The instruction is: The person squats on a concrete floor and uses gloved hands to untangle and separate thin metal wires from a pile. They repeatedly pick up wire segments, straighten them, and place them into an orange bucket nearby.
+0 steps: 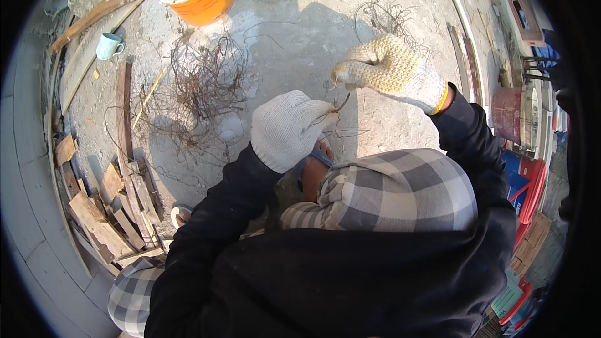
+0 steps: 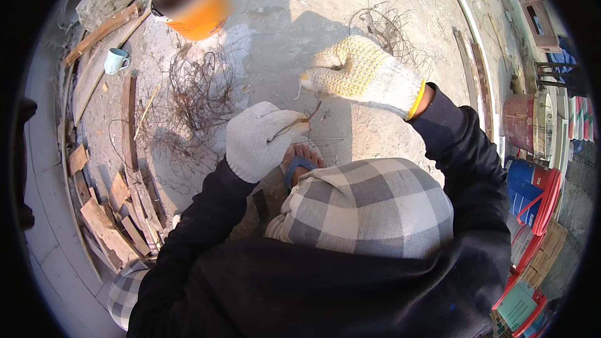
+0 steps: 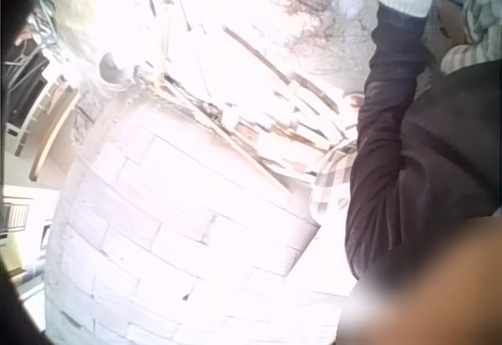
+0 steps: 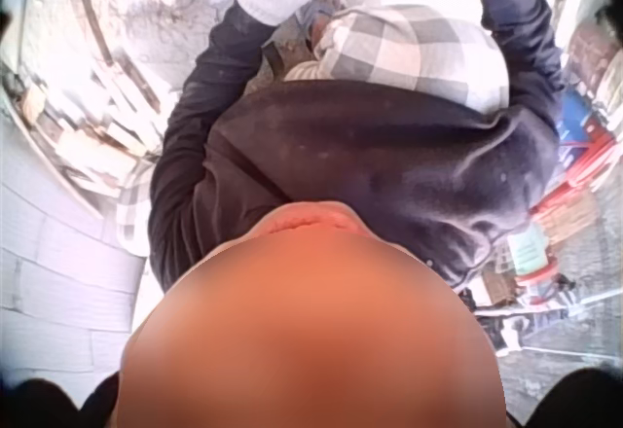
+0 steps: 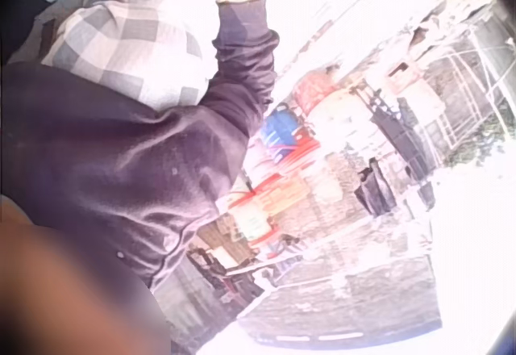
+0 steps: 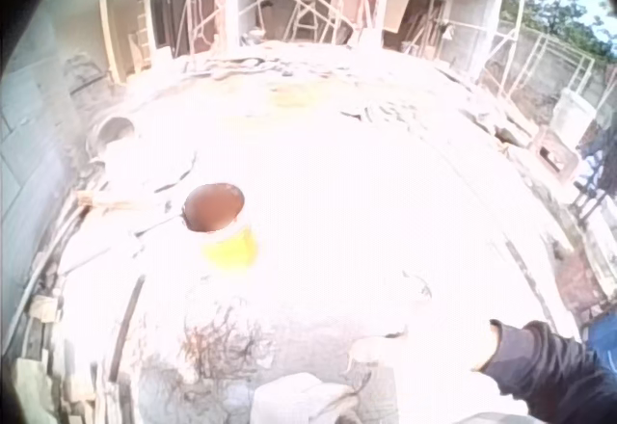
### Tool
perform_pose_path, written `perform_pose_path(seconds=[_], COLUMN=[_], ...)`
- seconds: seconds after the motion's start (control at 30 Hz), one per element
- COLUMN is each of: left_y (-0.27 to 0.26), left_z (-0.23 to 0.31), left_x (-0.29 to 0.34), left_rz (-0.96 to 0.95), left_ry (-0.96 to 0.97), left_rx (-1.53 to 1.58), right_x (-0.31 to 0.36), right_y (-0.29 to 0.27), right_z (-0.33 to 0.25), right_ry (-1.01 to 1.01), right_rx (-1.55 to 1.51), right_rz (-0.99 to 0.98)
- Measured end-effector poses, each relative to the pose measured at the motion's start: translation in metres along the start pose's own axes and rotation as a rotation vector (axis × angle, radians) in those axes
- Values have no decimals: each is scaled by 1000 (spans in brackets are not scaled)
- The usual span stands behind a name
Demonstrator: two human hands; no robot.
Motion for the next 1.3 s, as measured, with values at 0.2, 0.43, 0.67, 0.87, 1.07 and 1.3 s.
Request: perform_pose_path(seconds=[0.2, 0.43, 0.67, 0.87, 1.07, 1.3], left_y=[3, 28, 28, -12, -16, -14], left_z=[-43, -45, -43, -14, 4, -4], left_x=[4, 12, 13, -11, -11, -10], left_rz=[28, -18, -24, 44, 175, 152], left_ry=[-614, -806, -886, -244, -151, -197], left_rx=[913, 1599, 1656, 281, 121, 209], right_x=[7, 14, 8, 19, 28, 33], right_y=[21, 51, 52, 72, 80, 54], right_z=[15, 10, 3, 14, 16, 25], right_ry=[78, 164, 260, 567, 490, 451], right_rx=[-434, -468, -559, -820, -1094, -658], right_rz=[86, 249, 165, 83, 207, 432])
Point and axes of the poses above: each hand's wrist, its own x-axis away from the middle knuckle, its own y-axis out of the palm, z = x × y, the point moved 8 cm from there along -x, towards the middle knuckle, and after that the axes turned 14 degrees about x, right-handed, at the moved point
